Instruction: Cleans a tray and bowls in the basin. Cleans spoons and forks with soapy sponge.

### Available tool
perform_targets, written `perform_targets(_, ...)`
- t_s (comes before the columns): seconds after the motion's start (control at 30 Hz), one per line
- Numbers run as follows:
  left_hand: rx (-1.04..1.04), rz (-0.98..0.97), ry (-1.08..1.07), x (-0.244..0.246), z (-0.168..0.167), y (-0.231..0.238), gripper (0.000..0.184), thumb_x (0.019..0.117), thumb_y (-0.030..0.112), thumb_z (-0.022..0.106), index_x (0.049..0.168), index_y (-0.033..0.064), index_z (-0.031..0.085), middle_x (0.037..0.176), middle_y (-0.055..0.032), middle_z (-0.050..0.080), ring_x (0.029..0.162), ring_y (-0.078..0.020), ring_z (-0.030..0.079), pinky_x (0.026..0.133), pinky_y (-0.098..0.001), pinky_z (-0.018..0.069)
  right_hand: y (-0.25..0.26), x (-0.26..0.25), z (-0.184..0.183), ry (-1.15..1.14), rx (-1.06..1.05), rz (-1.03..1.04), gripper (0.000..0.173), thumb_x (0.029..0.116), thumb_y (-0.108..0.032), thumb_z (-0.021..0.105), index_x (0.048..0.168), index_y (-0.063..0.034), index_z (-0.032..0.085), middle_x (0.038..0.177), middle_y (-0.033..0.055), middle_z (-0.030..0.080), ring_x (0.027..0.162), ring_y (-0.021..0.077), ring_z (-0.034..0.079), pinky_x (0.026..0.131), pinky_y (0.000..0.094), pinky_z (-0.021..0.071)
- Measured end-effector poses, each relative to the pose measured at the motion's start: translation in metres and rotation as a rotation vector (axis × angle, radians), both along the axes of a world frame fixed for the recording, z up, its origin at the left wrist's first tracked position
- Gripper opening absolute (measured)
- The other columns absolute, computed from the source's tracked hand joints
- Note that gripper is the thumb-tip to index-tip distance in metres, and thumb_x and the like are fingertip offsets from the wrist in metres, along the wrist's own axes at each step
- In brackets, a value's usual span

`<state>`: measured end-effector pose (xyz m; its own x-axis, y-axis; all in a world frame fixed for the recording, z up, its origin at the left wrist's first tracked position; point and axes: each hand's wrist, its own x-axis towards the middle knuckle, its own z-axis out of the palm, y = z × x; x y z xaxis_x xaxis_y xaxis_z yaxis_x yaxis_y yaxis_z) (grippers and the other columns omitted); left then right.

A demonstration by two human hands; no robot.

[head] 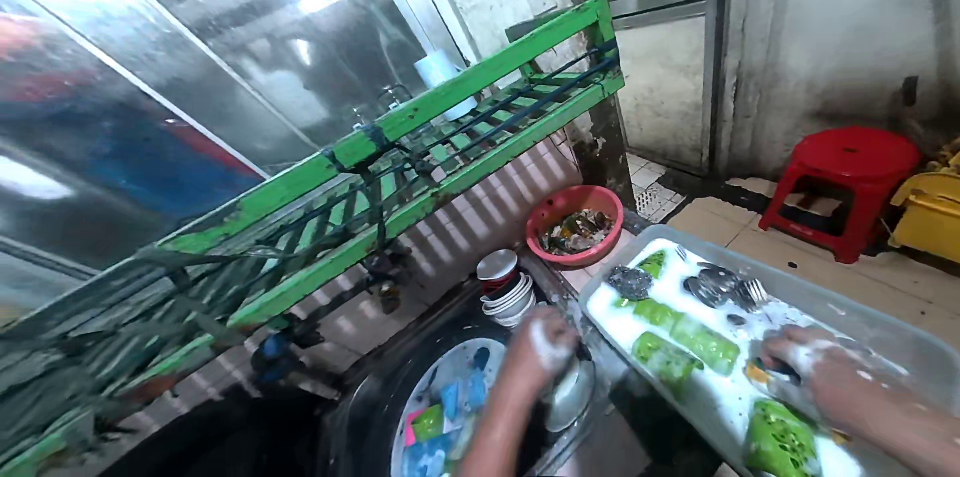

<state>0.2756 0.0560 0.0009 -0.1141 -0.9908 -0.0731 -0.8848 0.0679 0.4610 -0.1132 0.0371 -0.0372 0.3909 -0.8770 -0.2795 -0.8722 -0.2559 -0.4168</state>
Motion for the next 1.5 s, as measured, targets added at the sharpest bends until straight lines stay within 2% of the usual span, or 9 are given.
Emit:
perform_targets(0.23,0.408,-0.466,-0.287,-0.156,-0.013,-0.031,0.061,0.0840,0.019,0.079,0.142,0.0206,0.060,0.165,-0.0089,0.033,0.149,-0.0466,0.029,0.096,-0.0777,0.0427,-0.001,-0.001,-0.004,0.188,0.197,0.055,0.040,0.0880,-0.019,0.075,0.126,-0.0092,0.068,0.141,0.0224,0.055,0.137,0.0474,0.043,0.104,0.0640,0.0450)
perform_targets(0.43,0.253,-0.249,0.284,-0.130,-0.023,-0.050,0.031,0.0942,0.013,0.064,0.122,0.0019,0.069,0.133,-0.0182,0.063,0.122,-0.0276,0.060,0.104,-0.0449,0.0496,-0.005,-0.002,0.004,-0.059,0.166,-0.163,0.043,0.0886,-0.023,0.074,0.127,-0.0058,0.065,0.134,0.0221,0.060,0.132,0.0424,0.051,0.109,0.0585,0.0420)
perform_targets(0.57,0.333,-0.005,0.492,-0.142,-0.006,-0.060,0.055,0.1126,0.034,0.037,0.153,-0.0029,0.040,0.156,-0.0235,0.044,0.145,-0.0289,0.043,0.121,-0.0434,0.0333,-0.007,-0.001,0.000,-0.083,0.171,-0.203,0.045,0.0885,-0.026,0.073,0.128,-0.0076,0.065,0.133,0.0212,0.060,0.132,0.0409,0.052,0.109,0.0585,0.0416)
perform_targets(0.73,0.182,-0.142,0.040,-0.173,-0.022,-0.036,0.098,0.0809,0.046,0.081,0.163,0.0227,0.032,0.164,-0.0152,0.035,0.140,-0.0358,0.048,0.109,-0.0541,0.0473,-0.009,0.000,-0.004,-0.075,0.178,-0.202,0.046,0.0871,-0.027,0.075,0.128,-0.0070,0.066,0.133,0.0230,0.060,0.130,0.0420,0.052,0.108,0.0594,0.0424)
perform_targets(0.83,0.190,-0.109,-0.095,-0.186,-0.018,-0.034,0.094,0.0863,0.048,0.074,0.164,0.0227,0.027,0.147,-0.0145,0.054,0.123,-0.0326,0.061,0.102,-0.0554,0.0499,-0.011,-0.004,-0.002,-0.170,0.209,-0.289,0.045,0.0897,-0.023,0.072,0.130,-0.0045,0.064,0.129,0.0236,0.062,0.124,0.0396,0.057,0.105,0.0587,0.0444)
perform_targets(1.03,0.464,0.332,1.077,-0.180,-0.010,-0.024,0.057,0.1084,0.031,0.050,0.158,0.0116,0.031,0.144,-0.0192,0.053,0.119,-0.0308,0.062,0.089,-0.0502,0.0570,0.023,0.036,0.025,-0.759,-0.302,-0.285,0.053,0.0967,-0.022,0.053,0.143,0.0042,0.054,0.142,0.0268,0.056,0.133,0.0390,0.053,0.112,0.0537,0.0424)
perform_targets(1.17,0.505,0.196,0.965,-0.188,0.006,-0.003,0.043,0.1113,0.015,0.038,0.152,0.0019,0.041,0.137,-0.0181,0.058,0.112,-0.0220,0.063,0.093,-0.0388,0.0550,-0.004,0.068,0.020,-0.623,-0.607,-0.191,0.046,0.1008,-0.026,0.045,0.134,-0.0002,0.065,0.139,0.0203,0.062,0.134,0.0403,0.055,0.113,0.0570,0.0414)
perform_targets(1.37,0.214,0.227,1.340,-0.148,0.002,-0.039,0.040,0.1051,0.020,0.056,0.141,0.0041,0.057,0.125,-0.0164,0.067,0.103,-0.0244,0.069,0.081,-0.0418,0.0604,-0.023,0.053,0.047,-1.148,0.131,-0.673,0.031,0.1003,-0.014,0.053,0.127,-0.0028,0.063,0.095,0.0064,0.069,0.075,0.0119,0.066,0.064,0.0323,0.0573)
perform_targets(1.5,0.311,0.292,0.937,-0.133,0.016,-0.063,0.035,0.1100,0.027,0.046,0.133,0.0035,0.059,0.116,-0.0163,0.066,0.096,-0.0234,0.066,0.076,-0.0399,0.0563,0.008,0.087,0.051,-0.652,-0.155,-0.276,0.032,0.1004,-0.013,0.057,0.124,0.0059,0.067,0.111,0.0217,0.071,0.098,0.0298,0.071,0.089,0.0492,0.0567)
